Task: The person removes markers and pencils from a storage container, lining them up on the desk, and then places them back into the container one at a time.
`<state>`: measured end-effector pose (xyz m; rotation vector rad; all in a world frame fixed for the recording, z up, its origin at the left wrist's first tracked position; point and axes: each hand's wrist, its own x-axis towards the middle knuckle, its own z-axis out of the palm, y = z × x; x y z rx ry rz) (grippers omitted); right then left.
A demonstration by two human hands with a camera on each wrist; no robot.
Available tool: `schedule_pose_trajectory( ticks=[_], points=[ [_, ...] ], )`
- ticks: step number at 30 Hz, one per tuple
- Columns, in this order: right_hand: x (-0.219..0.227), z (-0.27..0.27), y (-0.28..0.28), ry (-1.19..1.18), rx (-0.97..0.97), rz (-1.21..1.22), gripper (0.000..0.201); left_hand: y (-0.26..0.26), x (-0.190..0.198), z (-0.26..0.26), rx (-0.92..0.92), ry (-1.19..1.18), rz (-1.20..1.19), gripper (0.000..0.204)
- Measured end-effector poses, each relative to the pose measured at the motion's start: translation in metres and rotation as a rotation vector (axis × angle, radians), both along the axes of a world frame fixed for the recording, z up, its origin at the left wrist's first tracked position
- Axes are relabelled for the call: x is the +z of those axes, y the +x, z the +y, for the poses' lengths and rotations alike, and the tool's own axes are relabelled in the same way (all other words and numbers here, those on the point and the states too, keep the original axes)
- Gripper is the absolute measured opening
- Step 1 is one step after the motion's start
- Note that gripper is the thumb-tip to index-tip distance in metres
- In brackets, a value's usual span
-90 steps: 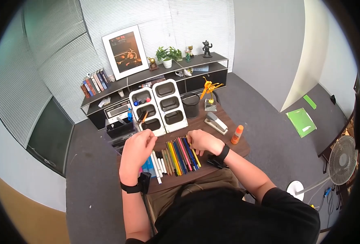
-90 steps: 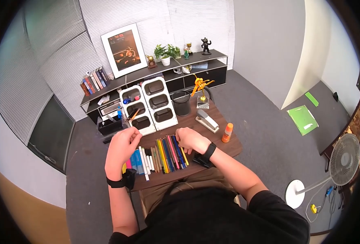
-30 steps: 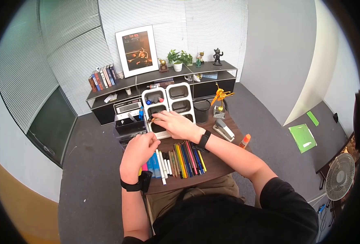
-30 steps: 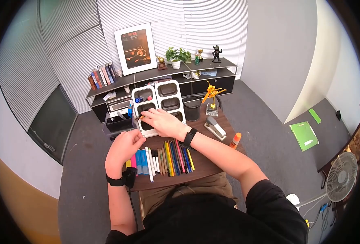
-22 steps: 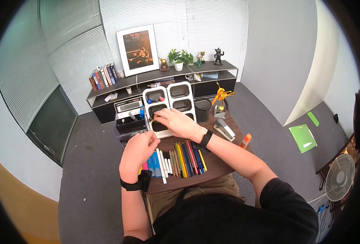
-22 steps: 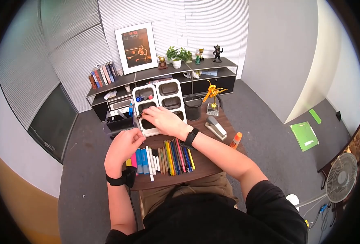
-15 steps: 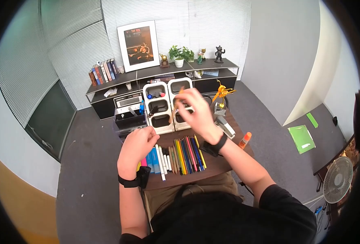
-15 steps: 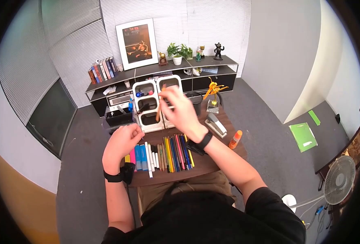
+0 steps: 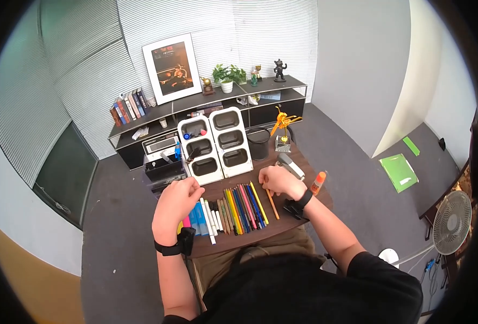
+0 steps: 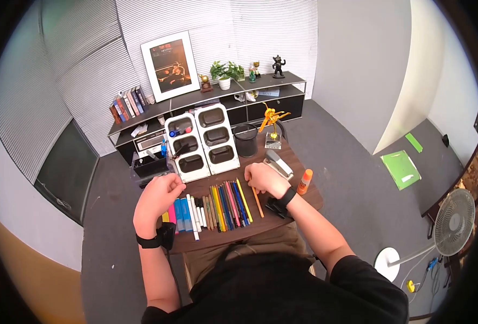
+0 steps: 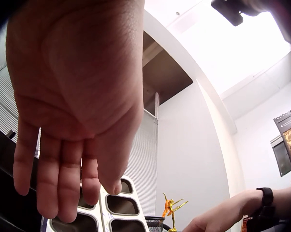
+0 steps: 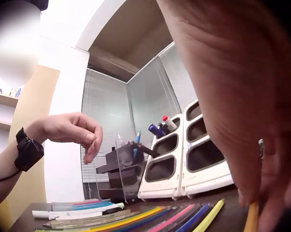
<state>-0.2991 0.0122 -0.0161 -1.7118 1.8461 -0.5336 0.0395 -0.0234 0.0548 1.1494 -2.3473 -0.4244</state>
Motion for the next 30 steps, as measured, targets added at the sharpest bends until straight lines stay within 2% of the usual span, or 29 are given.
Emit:
schedule_pose_trajectory(
  ticks=[3, 5, 13, 20, 23, 25, 26, 28, 30],
  points=[
    [-0.004, -0.001, 0.011, 0.037, -0.021, -0.037, 0.018, 0.005, -0.004, -0.002, 0.002, 0.016, 0.011, 0.024],
    [-0.009, 0.000, 0.017, 0.009, -0.025, -0.083, 0.027, 0.006, -0.005, -0.004, 0.003, 0.019, 0.028, 0.024],
    [0.005, 0.009, 0.023, 0.056, -0.023, -0.159, 0.040, 0.004, 0.004, 0.002, 0.033, 0.075, 0.015, 0.024],
    [0.000, 0.006, 0.027, 0.055, 0.017, -0.105, 0.040, 0.006, 0.000, -0.001, 0.022, 0.060, 0.022, 0.025],
    [-0.001, 0.008, 0.029, -0.004, 0.001, -0.112, 0.031, 0.007, 0.002, -0.001, 0.022, 0.075, 0.020, 0.024],
    [-0.001, 0.006, 0.032, -0.151, -0.022, 0.027, 0.023, 0.009, 0.003, 0.000, 0.025, 0.069, 0.030, 0.024],
    [-0.003, 0.004, 0.034, -0.150, -0.024, 0.036, 0.023, 0.008, 0.004, 0.001, 0.025, 0.063, 0.037, 0.023],
    [-0.003, -0.003, 0.041, -0.586, -0.019, 0.081, 0.018, 0.009, 0.007, 0.003, 0.033, 0.066, 0.033, 0.023],
    [0.006, -0.003, 0.045, -0.642, 0.030, 0.067, 0.018, 0.009, 0.006, 0.001, 0.051, 0.070, 0.035, 0.023]
  ],
)
